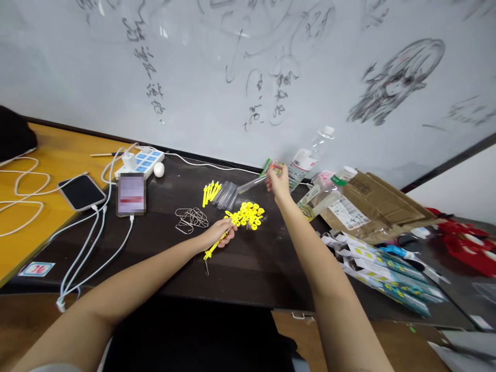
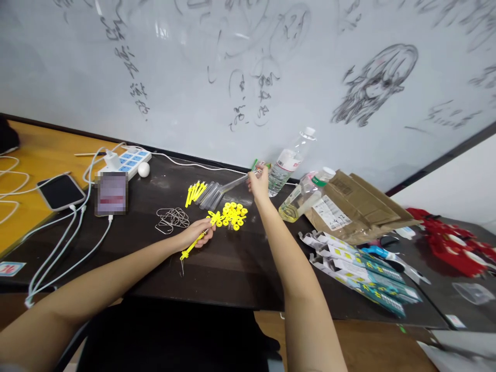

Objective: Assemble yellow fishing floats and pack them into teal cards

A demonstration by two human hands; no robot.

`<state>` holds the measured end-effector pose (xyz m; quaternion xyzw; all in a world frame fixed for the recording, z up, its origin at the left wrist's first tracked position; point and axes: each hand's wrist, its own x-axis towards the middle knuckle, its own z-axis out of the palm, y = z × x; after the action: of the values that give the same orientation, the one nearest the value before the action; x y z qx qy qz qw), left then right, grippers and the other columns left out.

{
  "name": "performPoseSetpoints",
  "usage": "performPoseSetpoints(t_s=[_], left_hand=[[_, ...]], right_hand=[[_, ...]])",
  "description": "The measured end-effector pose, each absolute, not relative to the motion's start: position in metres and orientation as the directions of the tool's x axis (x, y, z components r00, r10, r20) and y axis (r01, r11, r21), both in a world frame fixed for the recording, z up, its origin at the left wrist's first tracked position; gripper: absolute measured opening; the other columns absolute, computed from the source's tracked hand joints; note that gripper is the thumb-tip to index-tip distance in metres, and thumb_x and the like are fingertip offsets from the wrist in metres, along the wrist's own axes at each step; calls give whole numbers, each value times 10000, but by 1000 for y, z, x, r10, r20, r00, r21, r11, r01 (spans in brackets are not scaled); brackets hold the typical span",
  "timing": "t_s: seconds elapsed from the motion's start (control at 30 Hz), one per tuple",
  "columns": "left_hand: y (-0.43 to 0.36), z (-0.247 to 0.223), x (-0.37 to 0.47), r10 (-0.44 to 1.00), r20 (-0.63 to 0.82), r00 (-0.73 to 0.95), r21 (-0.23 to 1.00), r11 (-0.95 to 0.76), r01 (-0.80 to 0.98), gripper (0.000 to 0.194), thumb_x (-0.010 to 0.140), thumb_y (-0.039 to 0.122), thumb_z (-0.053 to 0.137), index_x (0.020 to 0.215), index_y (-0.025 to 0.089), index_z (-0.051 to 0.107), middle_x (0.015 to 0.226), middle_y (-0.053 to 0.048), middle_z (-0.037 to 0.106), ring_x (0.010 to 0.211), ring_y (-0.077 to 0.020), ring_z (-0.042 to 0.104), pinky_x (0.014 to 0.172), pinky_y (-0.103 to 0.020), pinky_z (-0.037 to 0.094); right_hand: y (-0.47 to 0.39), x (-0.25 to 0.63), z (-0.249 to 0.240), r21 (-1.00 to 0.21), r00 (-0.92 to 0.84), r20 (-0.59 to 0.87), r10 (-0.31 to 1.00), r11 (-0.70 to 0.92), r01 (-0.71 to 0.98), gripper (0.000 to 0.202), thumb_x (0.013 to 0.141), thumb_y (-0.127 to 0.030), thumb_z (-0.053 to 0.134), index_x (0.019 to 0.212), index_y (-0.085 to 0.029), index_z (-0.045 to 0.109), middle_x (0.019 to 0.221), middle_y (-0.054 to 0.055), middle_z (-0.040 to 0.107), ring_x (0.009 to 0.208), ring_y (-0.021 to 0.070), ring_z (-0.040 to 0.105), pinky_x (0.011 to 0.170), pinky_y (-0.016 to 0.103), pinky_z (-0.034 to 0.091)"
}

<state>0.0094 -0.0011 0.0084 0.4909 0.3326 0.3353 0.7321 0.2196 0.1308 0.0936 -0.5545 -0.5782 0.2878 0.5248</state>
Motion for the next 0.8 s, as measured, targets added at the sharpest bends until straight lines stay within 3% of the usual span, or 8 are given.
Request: performPoseSetpoints(t_s=[0.1, 0.17, 0.23, 0.4, 0.8], left_hand=[[-2, 7, 11, 837, -112, 536, 956, 238, -171, 223, 852, 397, 477, 841, 179, 433, 524, 81, 436, 311, -34, 308, 289, -133, 248], [-2, 6, 12, 844, -83, 529, 967, 196, -161, 290, 842, 457, 500, 841, 173, 440, 527, 77, 450, 313, -31, 316, 288, -134, 261], [-2, 4, 12, 841, -64, 537, 978, 159, -133, 344, 834, 507, 508, 842, 168, 450, 523, 72, 464, 309, -29, 319, 286, -134, 262], [-1, 3, 9, 778, -67, 625, 991, 124, -48, 382, 836, 550, 495, 822, 170, 460, 490, 72, 463, 294, -29, 300, 275, -132, 241], [-4, 8, 7, 745, -105, 659, 993, 108, 36, 405, 825, 577, 501, 800, 175, 447, 493, 90, 410, 302, -24, 299, 270, -126, 248]], right_hand=[[90, 216, 82, -990, -18, 128, 992, 127, -57, 277, 717, -396, 650, 833, -236, 455, 809, -8, 651, 617, 108, 576, 530, 224, 457], [61, 207, 65, -982, -130, 58, 990, 33, -187, 332, 658, -360, 725, 746, -226, 434, 816, -7, 685, 640, 108, 604, 538, 218, 477], [37, 197, 46, -965, -175, 9, 985, -37, -258, 331, 636, -329, 758, 789, -233, 480, 797, -9, 703, 670, 130, 638, 570, 245, 511], [10, 180, 24, -939, -205, 45, 978, -29, -343, 435, 663, -323, 755, 1043, -247, 556, 931, 23, 722, 818, 188, 685, 715, 337, 562], [3, 184, 26, -930, -151, 115, 982, 53, -365, 443, 706, -357, 735, 1081, -274, 516, 1010, 18, 706, 881, 202, 701, 784, 350, 560]])
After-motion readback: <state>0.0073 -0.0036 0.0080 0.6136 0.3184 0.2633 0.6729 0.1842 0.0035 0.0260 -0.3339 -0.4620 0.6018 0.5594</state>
